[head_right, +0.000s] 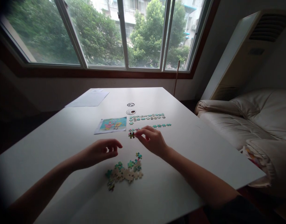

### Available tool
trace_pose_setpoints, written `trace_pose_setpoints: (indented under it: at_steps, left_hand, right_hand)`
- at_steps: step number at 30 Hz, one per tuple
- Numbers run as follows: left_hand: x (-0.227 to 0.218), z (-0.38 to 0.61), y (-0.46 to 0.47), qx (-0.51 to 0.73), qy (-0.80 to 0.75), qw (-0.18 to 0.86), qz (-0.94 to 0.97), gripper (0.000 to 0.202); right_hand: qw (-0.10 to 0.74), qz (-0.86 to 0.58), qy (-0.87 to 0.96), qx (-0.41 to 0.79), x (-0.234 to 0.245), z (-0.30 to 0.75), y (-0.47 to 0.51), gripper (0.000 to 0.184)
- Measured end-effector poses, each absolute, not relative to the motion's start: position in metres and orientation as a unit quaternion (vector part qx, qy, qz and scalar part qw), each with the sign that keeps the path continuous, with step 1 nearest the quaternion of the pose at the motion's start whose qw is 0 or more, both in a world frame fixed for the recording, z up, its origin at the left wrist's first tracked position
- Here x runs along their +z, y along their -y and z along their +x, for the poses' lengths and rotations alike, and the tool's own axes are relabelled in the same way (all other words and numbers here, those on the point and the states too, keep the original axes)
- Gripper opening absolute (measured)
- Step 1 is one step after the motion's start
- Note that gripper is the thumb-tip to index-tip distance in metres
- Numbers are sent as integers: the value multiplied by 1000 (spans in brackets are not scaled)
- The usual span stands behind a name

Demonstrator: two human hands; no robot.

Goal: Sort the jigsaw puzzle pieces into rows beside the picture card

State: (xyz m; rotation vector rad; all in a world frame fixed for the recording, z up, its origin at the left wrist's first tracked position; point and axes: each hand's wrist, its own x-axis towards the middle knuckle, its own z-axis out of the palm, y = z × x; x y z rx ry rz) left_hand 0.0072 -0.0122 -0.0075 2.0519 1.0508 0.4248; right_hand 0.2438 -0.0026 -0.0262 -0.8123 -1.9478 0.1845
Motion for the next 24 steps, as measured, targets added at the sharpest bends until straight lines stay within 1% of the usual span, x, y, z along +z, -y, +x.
trace_pose_setpoints:
  at_steps: [3,7,11,16,20,24]
  left_hand:
    - [-4,4,16,105,-409,318,849,21]
    - [-13,9,18,80,-417,258,868,17]
    - [-21,11,14,66,-402,260,876,14]
    - [-19,11,12,85,-402,243,879,17]
    - [-19,11,13,67,-393,255,881,18]
    - [-25,10,11,66,-399,251,880,14]
  right_hand:
    - [521,-338,781,67,-20,251,0,7]
    - [537,-340,770,58,-16,254,-1,6]
    - [539,-338,769,62,-15,253,0,6]
    - [545,-328,769,60,-15,253,1,6]
    - [516,-345,782,64,-15,261,-7,8]
    - [432,-410,802,37,-13,283,-27,13]
